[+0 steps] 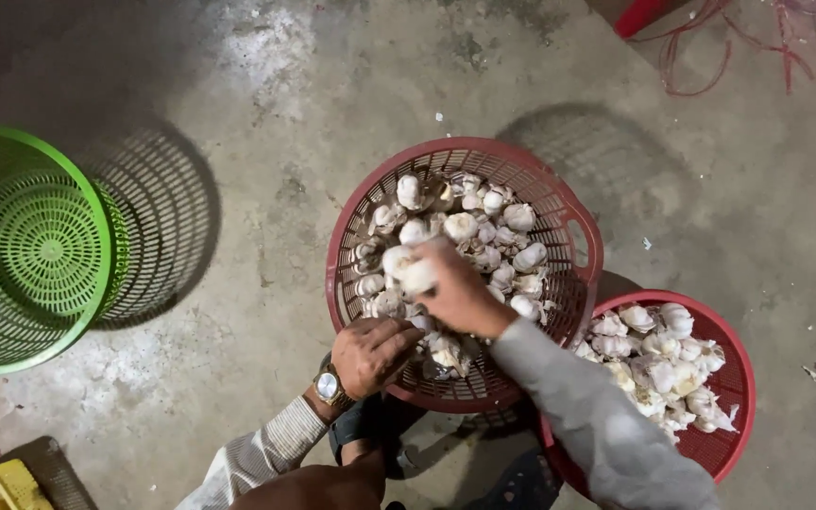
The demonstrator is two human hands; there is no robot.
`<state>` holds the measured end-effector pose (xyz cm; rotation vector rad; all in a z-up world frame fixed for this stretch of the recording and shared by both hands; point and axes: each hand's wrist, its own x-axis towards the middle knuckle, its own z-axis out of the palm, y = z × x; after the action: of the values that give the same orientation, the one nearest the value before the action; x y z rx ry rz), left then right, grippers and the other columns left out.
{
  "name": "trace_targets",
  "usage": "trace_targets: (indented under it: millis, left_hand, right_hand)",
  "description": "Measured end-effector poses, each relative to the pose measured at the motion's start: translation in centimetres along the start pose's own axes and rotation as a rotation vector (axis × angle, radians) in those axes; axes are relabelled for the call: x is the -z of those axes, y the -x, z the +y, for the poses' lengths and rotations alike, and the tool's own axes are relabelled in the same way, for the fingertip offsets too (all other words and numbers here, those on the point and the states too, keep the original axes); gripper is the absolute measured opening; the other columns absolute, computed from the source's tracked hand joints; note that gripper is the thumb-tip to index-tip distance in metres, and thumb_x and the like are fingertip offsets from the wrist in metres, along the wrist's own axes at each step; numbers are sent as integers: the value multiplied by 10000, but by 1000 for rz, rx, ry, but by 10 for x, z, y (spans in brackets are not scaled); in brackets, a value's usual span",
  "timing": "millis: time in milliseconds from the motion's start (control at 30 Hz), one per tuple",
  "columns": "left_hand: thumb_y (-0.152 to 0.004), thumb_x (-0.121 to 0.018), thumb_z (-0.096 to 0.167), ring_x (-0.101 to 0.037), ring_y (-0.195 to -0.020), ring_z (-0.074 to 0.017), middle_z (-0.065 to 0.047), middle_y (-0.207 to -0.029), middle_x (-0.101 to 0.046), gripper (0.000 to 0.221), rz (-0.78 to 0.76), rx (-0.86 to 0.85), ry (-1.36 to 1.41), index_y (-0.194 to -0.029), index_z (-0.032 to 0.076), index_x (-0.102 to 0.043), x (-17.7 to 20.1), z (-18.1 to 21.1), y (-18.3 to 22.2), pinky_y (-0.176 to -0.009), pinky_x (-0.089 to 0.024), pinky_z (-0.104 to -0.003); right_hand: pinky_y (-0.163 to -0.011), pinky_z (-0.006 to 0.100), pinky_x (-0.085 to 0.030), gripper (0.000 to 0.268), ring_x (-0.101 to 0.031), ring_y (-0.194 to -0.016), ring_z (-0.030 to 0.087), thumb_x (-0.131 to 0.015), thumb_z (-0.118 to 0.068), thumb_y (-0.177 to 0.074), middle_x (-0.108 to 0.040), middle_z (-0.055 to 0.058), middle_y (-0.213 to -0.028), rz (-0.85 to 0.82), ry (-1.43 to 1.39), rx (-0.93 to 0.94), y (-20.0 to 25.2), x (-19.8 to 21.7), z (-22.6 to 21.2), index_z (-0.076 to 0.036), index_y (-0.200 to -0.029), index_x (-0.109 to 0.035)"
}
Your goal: Sorting garlic bulbs by hand from one basket to another, likely for quality control or packaging.
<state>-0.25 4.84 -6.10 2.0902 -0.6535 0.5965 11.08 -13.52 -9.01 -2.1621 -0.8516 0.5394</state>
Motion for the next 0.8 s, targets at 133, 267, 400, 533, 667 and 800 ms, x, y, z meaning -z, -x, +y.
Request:
trace_targets:
  millis: [133,267,400,533,667,800]
  left_hand:
    - [-991,-565,167,-688,-658,-268,-104,-865,-688,214,53,-22,42,-1044,58,-741,6,6,-11,-617,-588,-334]
    - [-966,-594,165,-698,-673,-245,-89,-859,-686,194,65,-54,17,-1017,60,-749,6,5,-14,-660,-592,-313]
    - [-964,-598,161,-703,-683,-247,-95,-858,-686,194,72,-67,-5,-1020,60,-754,5,6,-13,-675,-594,-312]
    - [-970,-581,147,-692,-672,-266,-113,-842,-672,199,64,-37,-4,-1012,47,-748,3,5,-10,-656,-592,-342]
    - [-948,-612,135,-693,-668,-251,-106,-841,-681,174,43,-25,-20,-1011,56,-754,2,4,-7,-656,-591,-325]
    - [-950,-621,137,-687,-674,-241,-101,-851,-681,162,38,-22,-29,-1020,61,-747,1,4,-8,-663,-591,-326]
  right_hand:
    - [-796,458,-580,452,-629,-940,345,-701,2,-813,-562,192,-1049,267,-565,-348,3,68,-7,-74,-1166,-429]
    - [-672,264,-493,318,-615,-819,126,-833,-343,-889,-587,-10,-845,662,-577,-519,-9,90,42,-149,-866,-582]
    - [-826,374,-570,261,-709,-1001,293,-813,-217,-846,-742,155,-1012,379,-232,-377,-26,77,38,-64,-1045,-743]
    - [-1016,549,-516,544,-648,-1180,434,-760,-261,-830,-701,242,-1218,197,-6,-379,-53,57,39,-37,-1315,-659]
    - [-1028,583,-499,697,-628,-1225,435,-720,-292,-841,-664,225,-1311,57,68,-510,-60,62,9,-181,-1499,-518]
    - [-945,615,-527,669,-667,-1146,455,-710,-319,-865,-691,234,-1228,57,176,-504,-71,52,23,-182,-1492,-521]
